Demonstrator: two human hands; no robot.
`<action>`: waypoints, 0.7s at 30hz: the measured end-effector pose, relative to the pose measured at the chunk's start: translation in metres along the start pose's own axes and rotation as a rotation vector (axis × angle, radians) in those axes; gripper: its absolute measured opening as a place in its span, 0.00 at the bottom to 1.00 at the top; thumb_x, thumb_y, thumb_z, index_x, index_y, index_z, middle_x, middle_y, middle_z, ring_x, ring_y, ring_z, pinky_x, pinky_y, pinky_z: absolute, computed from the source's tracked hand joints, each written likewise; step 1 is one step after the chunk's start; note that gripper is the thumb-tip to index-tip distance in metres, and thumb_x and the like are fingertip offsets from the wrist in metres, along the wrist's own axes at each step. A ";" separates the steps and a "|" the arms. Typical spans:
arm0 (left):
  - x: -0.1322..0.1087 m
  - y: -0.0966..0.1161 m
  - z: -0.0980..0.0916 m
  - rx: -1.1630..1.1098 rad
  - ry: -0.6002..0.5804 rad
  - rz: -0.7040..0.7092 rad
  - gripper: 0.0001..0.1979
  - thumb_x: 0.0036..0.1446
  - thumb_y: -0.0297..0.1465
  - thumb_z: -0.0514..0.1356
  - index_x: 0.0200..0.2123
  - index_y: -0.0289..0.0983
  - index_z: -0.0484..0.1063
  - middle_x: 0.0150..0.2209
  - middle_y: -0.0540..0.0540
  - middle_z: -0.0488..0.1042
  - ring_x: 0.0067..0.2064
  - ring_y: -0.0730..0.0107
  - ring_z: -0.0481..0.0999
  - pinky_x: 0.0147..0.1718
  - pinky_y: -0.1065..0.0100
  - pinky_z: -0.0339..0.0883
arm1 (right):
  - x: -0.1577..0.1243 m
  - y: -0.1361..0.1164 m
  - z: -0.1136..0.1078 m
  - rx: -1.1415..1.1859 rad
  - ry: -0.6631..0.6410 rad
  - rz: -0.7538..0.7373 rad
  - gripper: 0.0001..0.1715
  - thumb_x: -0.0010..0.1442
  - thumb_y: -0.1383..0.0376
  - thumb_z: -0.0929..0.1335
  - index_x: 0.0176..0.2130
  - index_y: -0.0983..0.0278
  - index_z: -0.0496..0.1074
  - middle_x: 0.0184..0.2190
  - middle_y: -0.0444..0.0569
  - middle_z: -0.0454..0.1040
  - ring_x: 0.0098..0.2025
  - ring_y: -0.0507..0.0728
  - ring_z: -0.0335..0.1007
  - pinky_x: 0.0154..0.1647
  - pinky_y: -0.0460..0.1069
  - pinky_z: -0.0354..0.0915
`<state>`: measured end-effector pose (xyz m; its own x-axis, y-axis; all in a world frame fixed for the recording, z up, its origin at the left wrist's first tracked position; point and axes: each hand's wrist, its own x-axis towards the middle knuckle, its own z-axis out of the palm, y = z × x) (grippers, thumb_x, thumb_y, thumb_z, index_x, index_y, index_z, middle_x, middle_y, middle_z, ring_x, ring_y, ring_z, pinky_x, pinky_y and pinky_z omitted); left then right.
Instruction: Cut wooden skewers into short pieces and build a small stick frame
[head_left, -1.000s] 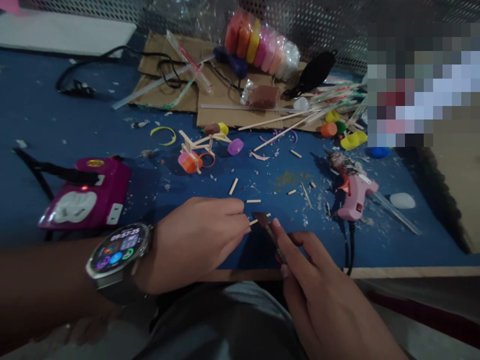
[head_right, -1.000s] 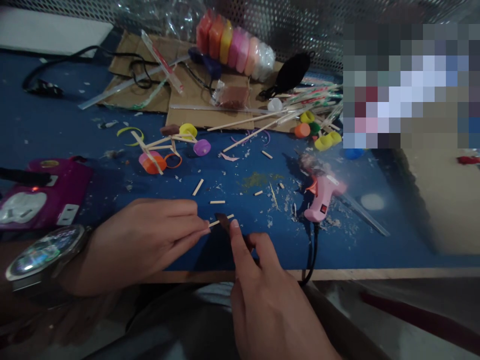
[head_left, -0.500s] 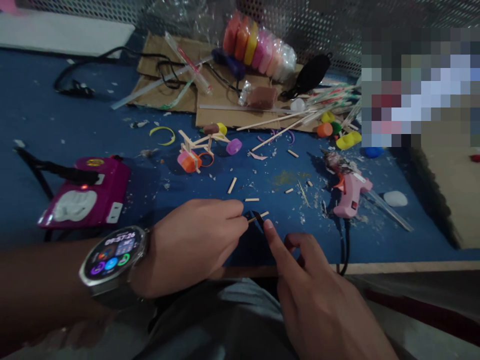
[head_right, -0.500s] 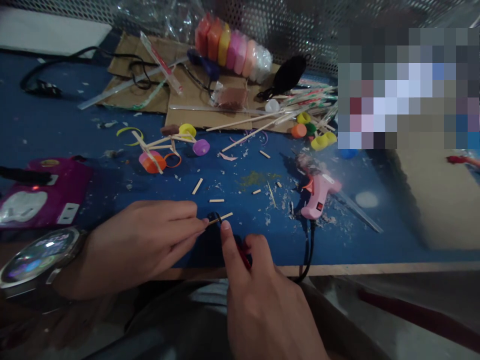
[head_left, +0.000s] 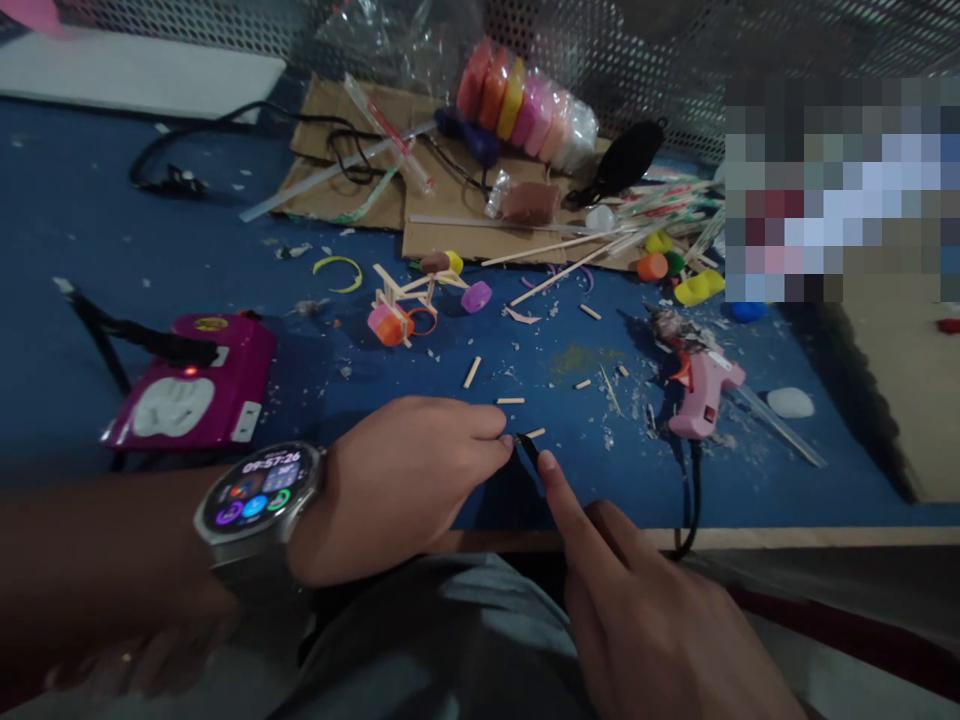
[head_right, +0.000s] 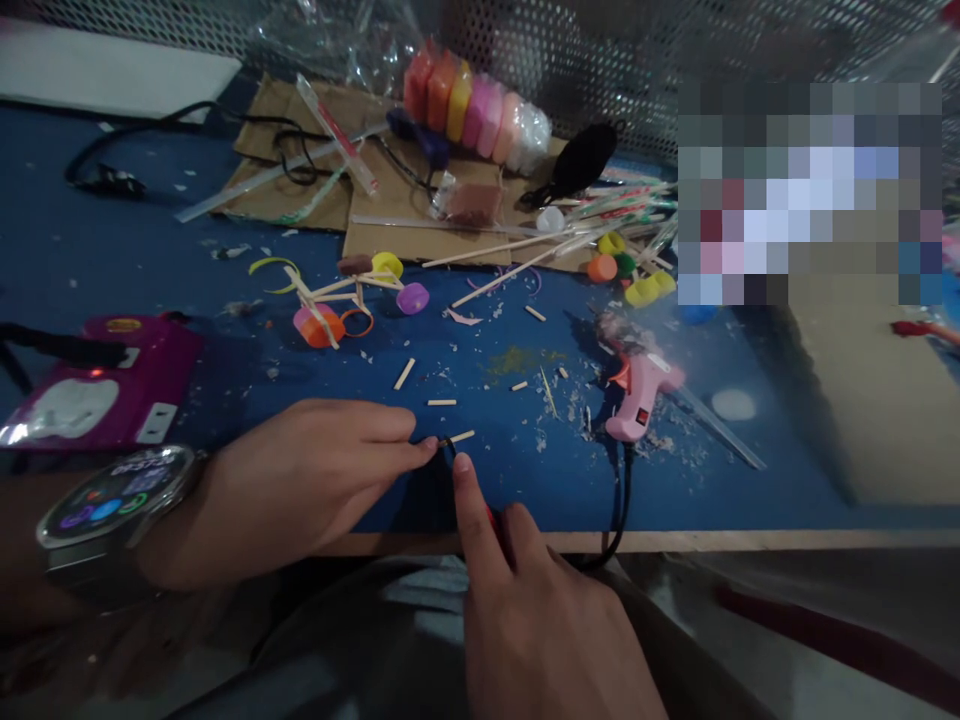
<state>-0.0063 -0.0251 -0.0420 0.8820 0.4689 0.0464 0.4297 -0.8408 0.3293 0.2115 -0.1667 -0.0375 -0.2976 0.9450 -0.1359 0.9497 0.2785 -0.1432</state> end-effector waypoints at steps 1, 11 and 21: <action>0.000 0.000 0.000 -0.004 -0.005 0.004 0.07 0.64 0.24 0.64 0.44 0.38 0.79 0.38 0.48 0.80 0.39 0.62 0.78 0.37 0.61 0.68 | 0.003 -0.002 0.000 -0.008 0.007 0.007 0.58 0.66 0.75 0.60 0.82 0.62 0.27 0.41 0.49 0.80 0.21 0.56 0.77 0.14 0.48 0.70; 0.002 0.000 0.000 -0.053 0.000 -0.015 0.06 0.63 0.24 0.63 0.41 0.39 0.79 0.36 0.49 0.77 0.33 0.64 0.74 0.30 0.61 0.62 | 0.005 -0.011 -0.001 -0.078 0.007 0.000 0.59 0.63 0.76 0.62 0.82 0.67 0.29 0.41 0.49 0.80 0.21 0.55 0.76 0.12 0.47 0.65; 0.002 -0.004 0.000 -0.091 0.040 -0.027 0.13 0.67 0.23 0.56 0.36 0.40 0.79 0.35 0.49 0.76 0.32 0.65 0.75 0.29 0.62 0.56 | 0.007 -0.017 0.000 -0.113 -0.043 0.028 0.58 0.61 0.77 0.63 0.82 0.69 0.37 0.43 0.53 0.81 0.23 0.54 0.76 0.15 0.46 0.66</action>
<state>-0.0066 -0.0207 -0.0434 0.8612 0.5029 0.0733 0.4321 -0.8006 0.4152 0.1930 -0.1645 -0.0356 -0.2726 0.9451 -0.1803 0.9619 0.2722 -0.0273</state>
